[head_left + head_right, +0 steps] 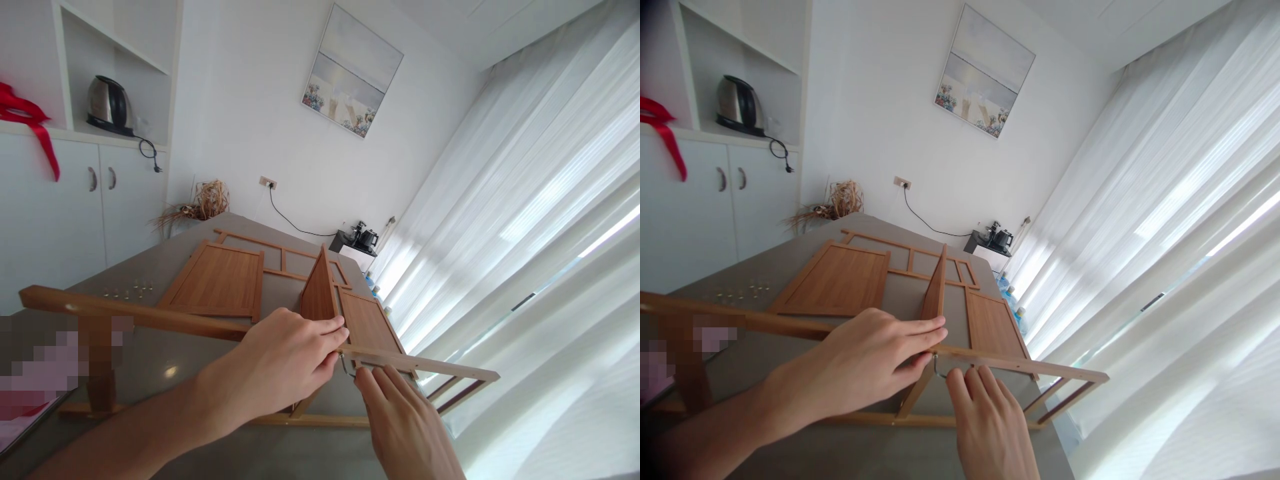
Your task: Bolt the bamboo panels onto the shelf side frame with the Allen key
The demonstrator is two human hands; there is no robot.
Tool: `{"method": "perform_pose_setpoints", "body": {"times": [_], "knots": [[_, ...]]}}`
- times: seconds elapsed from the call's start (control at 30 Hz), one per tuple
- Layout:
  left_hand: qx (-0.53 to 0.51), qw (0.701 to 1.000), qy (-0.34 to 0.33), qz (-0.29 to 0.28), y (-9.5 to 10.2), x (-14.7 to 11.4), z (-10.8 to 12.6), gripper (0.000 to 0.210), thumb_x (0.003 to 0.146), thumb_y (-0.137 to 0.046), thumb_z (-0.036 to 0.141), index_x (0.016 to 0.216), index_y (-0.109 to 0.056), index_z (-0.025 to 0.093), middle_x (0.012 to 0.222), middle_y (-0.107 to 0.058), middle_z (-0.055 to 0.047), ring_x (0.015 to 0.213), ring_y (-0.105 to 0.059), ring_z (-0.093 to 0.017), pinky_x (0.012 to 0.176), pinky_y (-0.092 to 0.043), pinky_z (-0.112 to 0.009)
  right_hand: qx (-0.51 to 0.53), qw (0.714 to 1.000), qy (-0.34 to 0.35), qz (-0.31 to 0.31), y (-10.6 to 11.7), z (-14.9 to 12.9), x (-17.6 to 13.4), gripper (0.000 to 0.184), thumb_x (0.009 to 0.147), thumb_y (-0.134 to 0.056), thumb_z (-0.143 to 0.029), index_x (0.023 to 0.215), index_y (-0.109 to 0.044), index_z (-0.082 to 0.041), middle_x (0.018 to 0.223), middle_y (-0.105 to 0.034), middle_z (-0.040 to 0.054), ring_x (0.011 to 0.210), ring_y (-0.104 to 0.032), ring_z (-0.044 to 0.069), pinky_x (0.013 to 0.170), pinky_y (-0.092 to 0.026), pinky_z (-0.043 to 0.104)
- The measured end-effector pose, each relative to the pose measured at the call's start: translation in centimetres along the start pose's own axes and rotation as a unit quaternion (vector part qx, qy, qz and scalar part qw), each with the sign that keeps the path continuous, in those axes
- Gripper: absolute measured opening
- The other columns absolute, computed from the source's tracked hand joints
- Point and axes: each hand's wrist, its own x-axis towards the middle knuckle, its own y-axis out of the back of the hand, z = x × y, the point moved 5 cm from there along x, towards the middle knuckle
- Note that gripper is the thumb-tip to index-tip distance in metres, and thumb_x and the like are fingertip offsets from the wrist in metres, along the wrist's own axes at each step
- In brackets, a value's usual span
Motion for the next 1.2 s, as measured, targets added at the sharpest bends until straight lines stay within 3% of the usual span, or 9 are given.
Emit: {"method": "perform_pose_setpoints", "body": {"times": [0.2,0.53,0.73,1.03,1.2], "knots": [[-0.002,1.0,0.001,-0.004,0.0,0.0,0.0,0.032,0.099,-0.048,0.025,0.124,-0.068,0.023,0.138,-0.064,0.006,0.078,-0.076,-0.015,0.064,-0.059,-0.032,0.039,0.999,-0.004,0.009,-0.3,-0.1,-0.1,0.026,0.104,-0.032,-0.016,0.082,-0.044,-0.025,0.067,-0.054,-0.0034,0.058,-0.058,0.014,0.053,-0.039,0.025],[-0.004,1.0,0.006,-0.009,0.1,0.0,0.0,0.032,0.099,-0.048,0.024,0.123,-0.068,0.023,0.138,-0.064,0.005,0.078,-0.076,-0.015,0.063,-0.059,-0.033,-0.129,0.99,0.061,-0.007,0.6,-0.4,0.0,0.03,0.084,-0.035,0.001,0.097,-0.052,-0.019,0.073,-0.057,0.0014,0.063,-0.059,0.019,0.059,-0.037,0.033],[-0.008,1.0,0.009,-0.013,0.1,0.0,-0.1,0.031,0.099,-0.049,0.025,0.123,-0.069,0.022,0.138,-0.065,0.004,0.077,-0.076,-0.015,0.063,-0.059,-0.032,-0.091,0.995,0.048,0.012,0.9,0.4,0.3,0.029,0.081,-0.034,0.003,0.089,-0.047,-0.023,0.069,-0.052,-0.0007,0.06,-0.055,0.019,0.059,-0.037,0.032],[-0.013,1.0,0.01,-0.013,0.2,0.0,0.0,0.031,0.099,-0.048,0.024,0.123,-0.069,0.022,0.137,-0.065,0.002,0.074,-0.076,-0.015,0.063,-0.059,-0.031,-0.021,0.998,0.057,-0.027,1.5,1.3,1.1,0.03,0.079,-0.036,0.003,0.083,-0.041,-0.026,0.065,-0.051,-0.004,0.052,-0.054,0.015,0.049,-0.031,0.027],[-0.02,1.0,0.009,-0.009,0.2,0.0,0.0,0.032,0.099,-0.048,0.024,0.124,-0.069,0.023,0.138,-0.065,0.002,0.08,-0.076,-0.015,0.065,-0.06,-0.03,-0.077,0.994,0.072,-0.025,2.0,1.1,1.2,0.034,0.075,-0.037,0.004,0.092,-0.048,-0.023,0.07,-0.053,-0.0015,0.058,-0.056,0.016,0.053,-0.034,0.028]]}}
